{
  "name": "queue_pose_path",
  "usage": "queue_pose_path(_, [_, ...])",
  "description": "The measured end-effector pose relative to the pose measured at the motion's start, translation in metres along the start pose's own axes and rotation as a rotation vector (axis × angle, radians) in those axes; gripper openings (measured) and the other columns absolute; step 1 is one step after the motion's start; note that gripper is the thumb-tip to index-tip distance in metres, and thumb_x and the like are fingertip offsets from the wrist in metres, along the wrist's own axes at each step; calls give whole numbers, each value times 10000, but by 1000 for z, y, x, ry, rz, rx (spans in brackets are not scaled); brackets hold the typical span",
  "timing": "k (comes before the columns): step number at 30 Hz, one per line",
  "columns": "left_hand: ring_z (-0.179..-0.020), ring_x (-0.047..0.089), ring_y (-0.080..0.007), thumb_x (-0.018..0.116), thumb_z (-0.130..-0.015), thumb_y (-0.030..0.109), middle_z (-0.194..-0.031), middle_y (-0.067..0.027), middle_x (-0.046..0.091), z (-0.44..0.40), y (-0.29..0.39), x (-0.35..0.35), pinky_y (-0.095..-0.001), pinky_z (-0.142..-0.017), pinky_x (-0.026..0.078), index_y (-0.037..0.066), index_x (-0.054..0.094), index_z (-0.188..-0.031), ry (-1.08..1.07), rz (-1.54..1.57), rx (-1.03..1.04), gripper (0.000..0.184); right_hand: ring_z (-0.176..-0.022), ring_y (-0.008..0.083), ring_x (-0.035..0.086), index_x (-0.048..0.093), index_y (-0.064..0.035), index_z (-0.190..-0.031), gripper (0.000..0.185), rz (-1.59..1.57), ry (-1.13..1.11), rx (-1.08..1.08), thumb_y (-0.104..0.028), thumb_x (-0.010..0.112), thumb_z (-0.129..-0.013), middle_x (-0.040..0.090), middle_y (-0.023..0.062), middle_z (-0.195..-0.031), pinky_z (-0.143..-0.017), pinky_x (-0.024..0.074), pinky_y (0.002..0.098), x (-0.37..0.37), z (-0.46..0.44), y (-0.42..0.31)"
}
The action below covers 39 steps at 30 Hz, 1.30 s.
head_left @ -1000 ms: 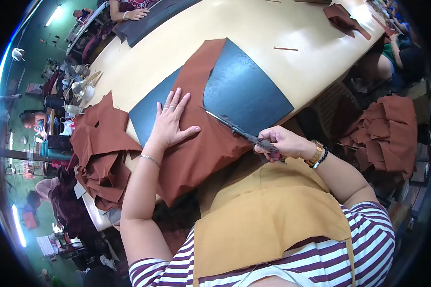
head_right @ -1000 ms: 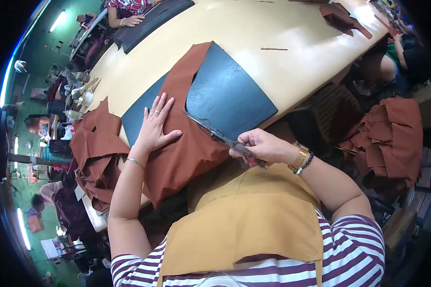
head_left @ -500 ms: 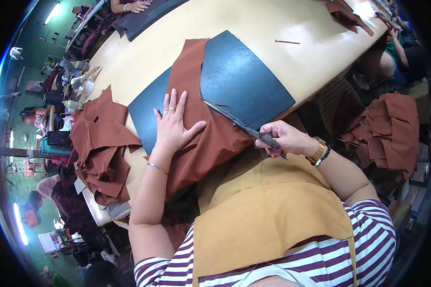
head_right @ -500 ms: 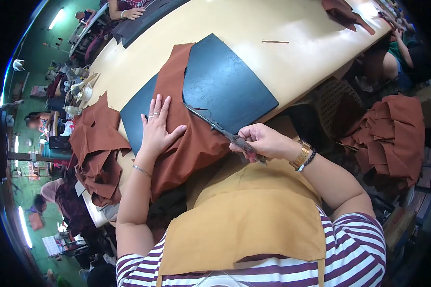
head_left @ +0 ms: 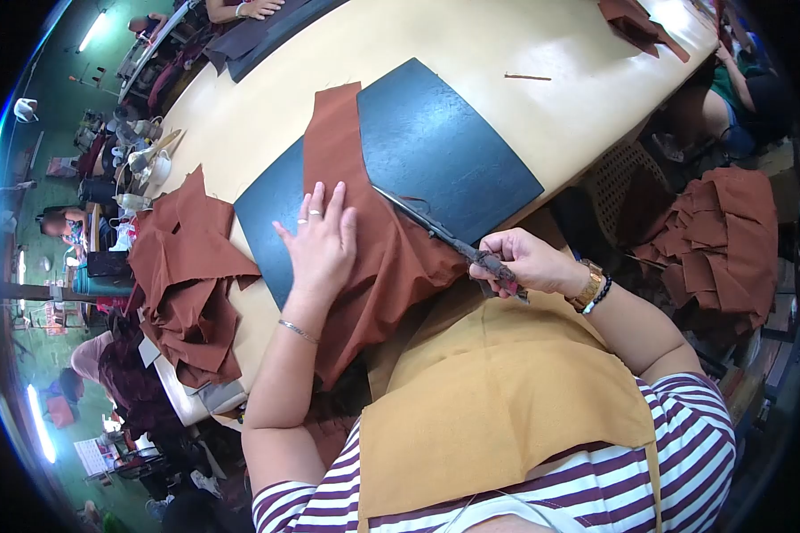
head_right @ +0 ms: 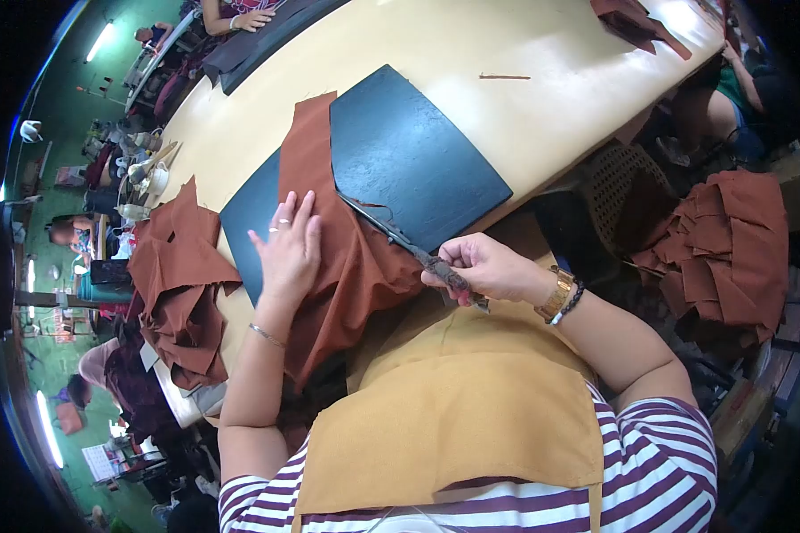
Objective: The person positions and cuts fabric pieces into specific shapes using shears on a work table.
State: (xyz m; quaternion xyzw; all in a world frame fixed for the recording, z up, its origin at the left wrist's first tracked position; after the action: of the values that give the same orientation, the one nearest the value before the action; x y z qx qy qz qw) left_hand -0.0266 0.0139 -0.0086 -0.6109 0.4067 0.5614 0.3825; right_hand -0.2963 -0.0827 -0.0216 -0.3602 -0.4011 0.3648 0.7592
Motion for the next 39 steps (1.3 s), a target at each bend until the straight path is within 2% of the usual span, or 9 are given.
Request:
queue_pose_path(1, [-1263,444,-291,447,-944,414,-1363,-109,470,-7,-2,-11,-702,-1014,194,185,513,-1315,-5,2,9,441,-518,48,537,545,-80,-750,275,1,0,-2,-274,715,-848,574,1,-616,-492,437,197,0,0,0])
queue_pose_path(2, [-1130,539,-261,509,-921,364,-1233,-73,554,-15,-6,-18,-683,-1011,229,189,618,-1166,61,8,48,320,-519,47,538,547,-80,-751,277,4,-1,-5,-277,714,-848,575,0,-617,-492,436,196,-1,0,1])
queue_pose_path(3, [-1135,524,-270,563,-886,362,-1203,-68,559,-26,-10,-25,-661,-1016,246,170,641,-1104,-28,23,69,300,-520,46,538,548,-79,-752,278,8,-5,-7,-281,714,-848,575,0,-618,-492,435,195,-1,0,0])
queue_pose_path(5, [-1293,403,-287,533,-889,422,-1362,-85,469,-41,-27,-23,-649,-1056,186,182,540,-1278,-10,92,330,457,-517,47,536,551,-79,-753,286,25,1,6,-294,716,-845,575,-1,-618,-494,433,194,-1,0,-1])
queue_pose_path(8, [-1398,224,-323,562,-812,575,-1502,-101,294,-46,-38,7,-658,-1060,159,193,391,-1412,-35,131,311,732,-522,47,536,557,-77,-759,297,49,14,24,-312,720,-839,576,-1,-622,-499,432,193,-1,0,-5])
queue_pose_path(11, [-1436,107,-325,519,-803,644,-1561,-95,145,-44,-34,11,-657,-1071,123,211,239,-1483,-98,37,249,853,-537,47,541,565,-73,-769,296,52,15,37,-316,721,-838,576,-1,-629,-505,432,192,1,-4,-9])
queue_pose_path(18, [-1432,134,-318,496,-856,582,-1562,-77,150,-31,-26,11,-676,-1058,111,218,250,-1481,-59,26,134,764,-542,49,547,549,-79,-759,278,0,6,39,-286,709,-852,573,-3,-627,-500,430,191,2,-3,-10])
queue_pose_path(22, [-1428,140,-334,482,-797,708,-1552,-109,171,-30,-27,16,-692,-1046,108,182,267,-1475,-68,92,34,884,-529,50,544,547,-81,-758,290,-7,15,12,-301,710,-851,567,-6,-613,-491,424,189,1,-1,-1])
queue_pose_path(39, [-1431,119,-342,489,-790,717,-1555,-141,134,-9,0,9,-714,-1022,116,168,223,-1486,-86,36,-58,925,-531,53,551,567,-76,-773,292,-20,5,-48,-323,701,-853,580,3,-627,-493,443,202,5,-3,3])
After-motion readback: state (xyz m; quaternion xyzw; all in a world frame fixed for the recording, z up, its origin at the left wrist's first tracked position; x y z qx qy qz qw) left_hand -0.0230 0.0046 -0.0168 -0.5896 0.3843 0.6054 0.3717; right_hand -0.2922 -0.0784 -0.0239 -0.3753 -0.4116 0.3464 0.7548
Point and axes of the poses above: each hand's wrist, its own z-axis away from the middle knuckle, its own x-axis out of the palm, y = z × x, the point moved 2 cm from there along -z, towards the middle knuckle
